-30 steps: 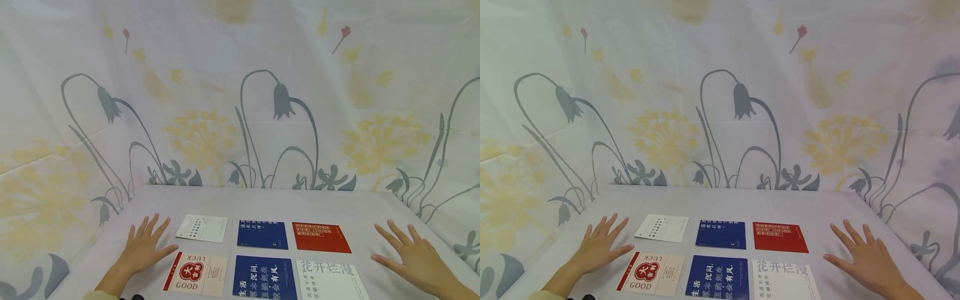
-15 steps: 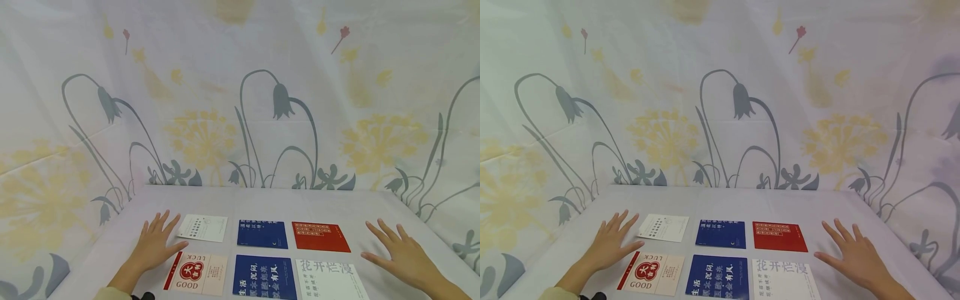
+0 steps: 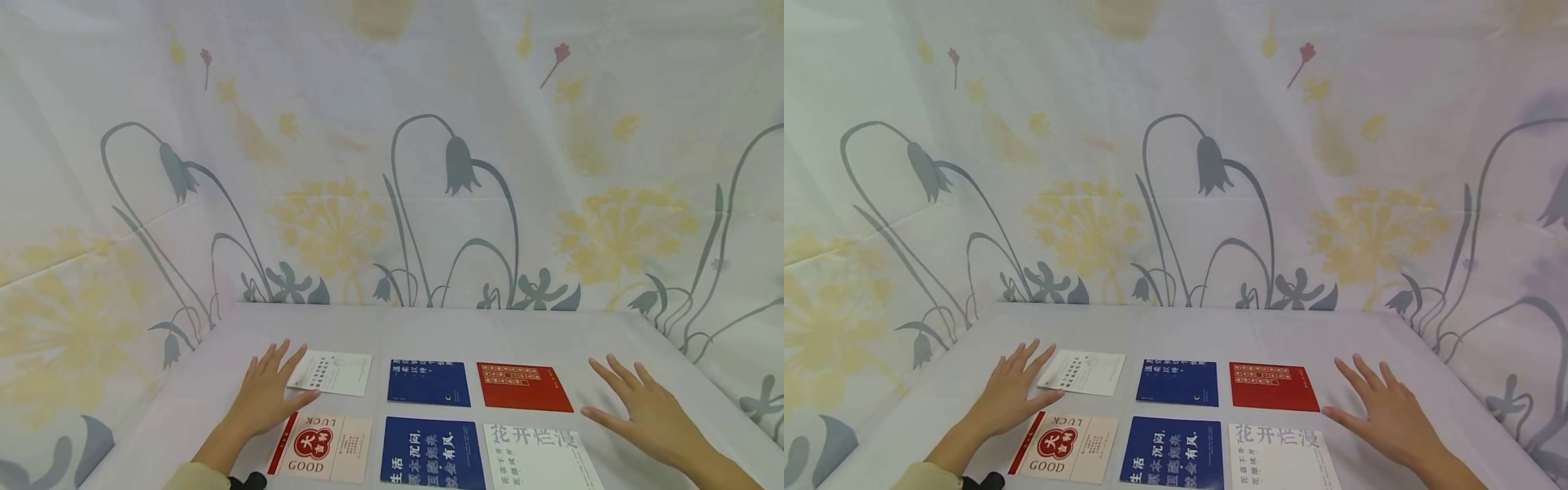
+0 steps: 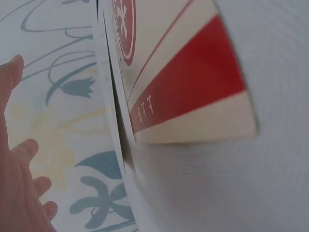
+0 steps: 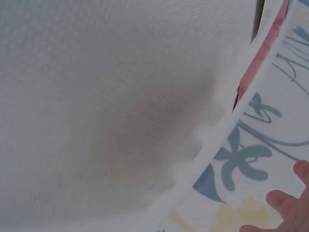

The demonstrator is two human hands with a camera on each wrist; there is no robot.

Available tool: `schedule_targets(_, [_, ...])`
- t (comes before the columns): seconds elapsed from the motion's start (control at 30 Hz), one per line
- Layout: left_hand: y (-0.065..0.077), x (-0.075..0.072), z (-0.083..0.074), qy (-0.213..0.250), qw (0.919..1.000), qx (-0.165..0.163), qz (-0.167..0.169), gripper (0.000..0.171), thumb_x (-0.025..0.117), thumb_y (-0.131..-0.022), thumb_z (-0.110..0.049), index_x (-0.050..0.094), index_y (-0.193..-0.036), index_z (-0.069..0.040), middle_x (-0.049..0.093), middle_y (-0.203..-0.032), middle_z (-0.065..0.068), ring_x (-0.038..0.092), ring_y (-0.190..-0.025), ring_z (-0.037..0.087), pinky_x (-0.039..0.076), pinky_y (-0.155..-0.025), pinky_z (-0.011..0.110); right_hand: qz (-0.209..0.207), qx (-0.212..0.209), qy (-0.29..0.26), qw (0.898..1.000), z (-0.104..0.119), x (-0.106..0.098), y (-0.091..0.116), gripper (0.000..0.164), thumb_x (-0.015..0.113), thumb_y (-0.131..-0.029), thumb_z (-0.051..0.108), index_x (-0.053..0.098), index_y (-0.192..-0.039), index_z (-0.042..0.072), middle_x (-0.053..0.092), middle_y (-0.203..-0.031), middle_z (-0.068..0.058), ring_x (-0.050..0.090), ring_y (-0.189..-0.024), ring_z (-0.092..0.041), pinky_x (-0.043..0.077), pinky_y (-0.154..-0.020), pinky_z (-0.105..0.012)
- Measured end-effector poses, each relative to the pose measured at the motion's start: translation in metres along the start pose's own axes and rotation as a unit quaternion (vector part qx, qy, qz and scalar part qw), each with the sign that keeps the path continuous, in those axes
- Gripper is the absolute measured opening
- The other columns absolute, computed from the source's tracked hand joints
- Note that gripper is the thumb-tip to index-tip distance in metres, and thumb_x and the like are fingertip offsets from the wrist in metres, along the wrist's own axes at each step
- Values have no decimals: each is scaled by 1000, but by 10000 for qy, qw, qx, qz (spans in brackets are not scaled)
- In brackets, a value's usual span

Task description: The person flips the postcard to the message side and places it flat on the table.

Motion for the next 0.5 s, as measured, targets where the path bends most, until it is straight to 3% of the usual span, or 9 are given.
schedule_targets(0.5, [-17,10,-16,297,9995,71,93,84,60,-80,-60,34,-145,-13,25,-149,18,16,-136,40,8,-107,60,-57,-57,-225,9997,13,-1,-9,80,60,-83,54,30,-145,14,30,-142,-28,17,-126,-58,21,-85,-76])
Point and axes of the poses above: each hand's wrist, its own y-axis away from the middle knuckle, its own x-axis out of the palm, z = x × y, the point moved 3 cm from there along -y, towards the middle knuckle
